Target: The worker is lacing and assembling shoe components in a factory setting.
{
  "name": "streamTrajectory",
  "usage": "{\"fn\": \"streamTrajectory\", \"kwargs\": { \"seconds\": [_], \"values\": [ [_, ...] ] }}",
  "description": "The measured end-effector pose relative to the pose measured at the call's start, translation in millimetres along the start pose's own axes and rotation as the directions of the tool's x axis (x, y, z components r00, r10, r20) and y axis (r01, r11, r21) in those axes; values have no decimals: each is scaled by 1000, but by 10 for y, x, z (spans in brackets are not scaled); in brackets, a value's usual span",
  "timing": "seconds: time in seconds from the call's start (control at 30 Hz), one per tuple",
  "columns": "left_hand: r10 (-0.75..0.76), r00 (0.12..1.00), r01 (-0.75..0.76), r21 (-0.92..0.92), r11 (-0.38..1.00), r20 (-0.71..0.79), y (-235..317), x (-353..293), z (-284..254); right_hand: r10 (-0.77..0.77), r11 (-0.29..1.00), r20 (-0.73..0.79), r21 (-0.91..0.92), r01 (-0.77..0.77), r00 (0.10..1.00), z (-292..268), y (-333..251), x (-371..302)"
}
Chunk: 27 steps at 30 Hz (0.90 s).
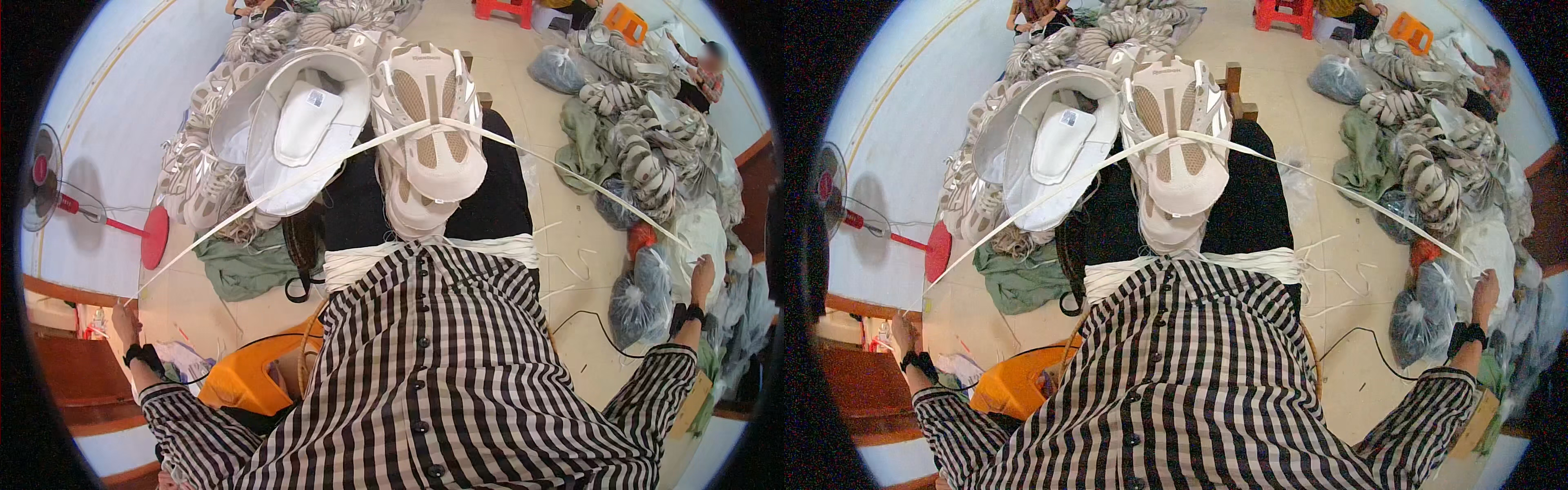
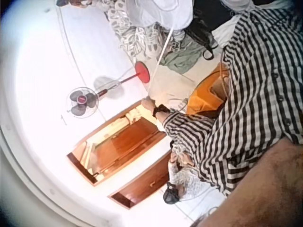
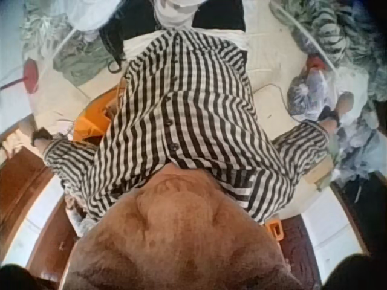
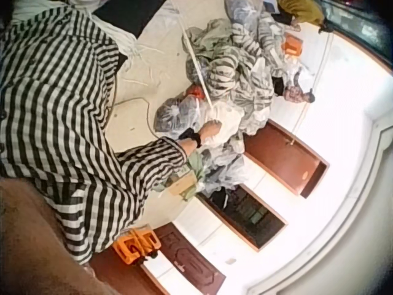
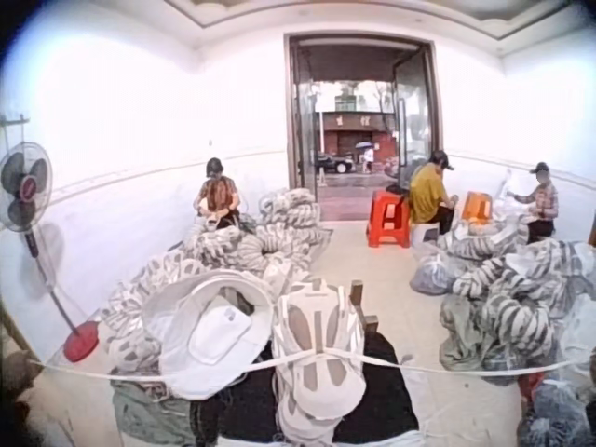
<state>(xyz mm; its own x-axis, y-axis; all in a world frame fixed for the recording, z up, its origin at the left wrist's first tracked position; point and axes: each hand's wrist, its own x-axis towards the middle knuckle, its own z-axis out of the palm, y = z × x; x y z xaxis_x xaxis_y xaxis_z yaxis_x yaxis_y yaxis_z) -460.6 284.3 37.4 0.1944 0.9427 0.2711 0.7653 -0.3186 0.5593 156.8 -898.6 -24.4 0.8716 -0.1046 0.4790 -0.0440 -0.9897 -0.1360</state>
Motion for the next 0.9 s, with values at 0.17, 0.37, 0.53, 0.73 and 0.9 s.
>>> {"fn": "streamTrajectory", "kwargs": {
  "seconds": [0.17,0.37,0.53,0.73,0.9],
  "values": [
    [102,993,-112,191,975,62,-504,153,-418,-6,998,-34,-57,4,999,-214,78,-180],
    [-142,979,180,299,937,-147,-699,-61,-775,115,961,-38,-249,-121,993,-281,269,-229],
    [57,980,47,496,867,-192,-640,-158,-894,177,940,-85,-280,-194,981,-325,604,-375],
    [65,994,57,919,390,-90,-515,-345,-1032,374,882,-119,-261,-392,920,-396,1084,-563],
    [17,999,-50,984,171,47,-403,-558,-1179,408,889,-185,-145,-435,894,-388,1341,-668]
  ]
}}
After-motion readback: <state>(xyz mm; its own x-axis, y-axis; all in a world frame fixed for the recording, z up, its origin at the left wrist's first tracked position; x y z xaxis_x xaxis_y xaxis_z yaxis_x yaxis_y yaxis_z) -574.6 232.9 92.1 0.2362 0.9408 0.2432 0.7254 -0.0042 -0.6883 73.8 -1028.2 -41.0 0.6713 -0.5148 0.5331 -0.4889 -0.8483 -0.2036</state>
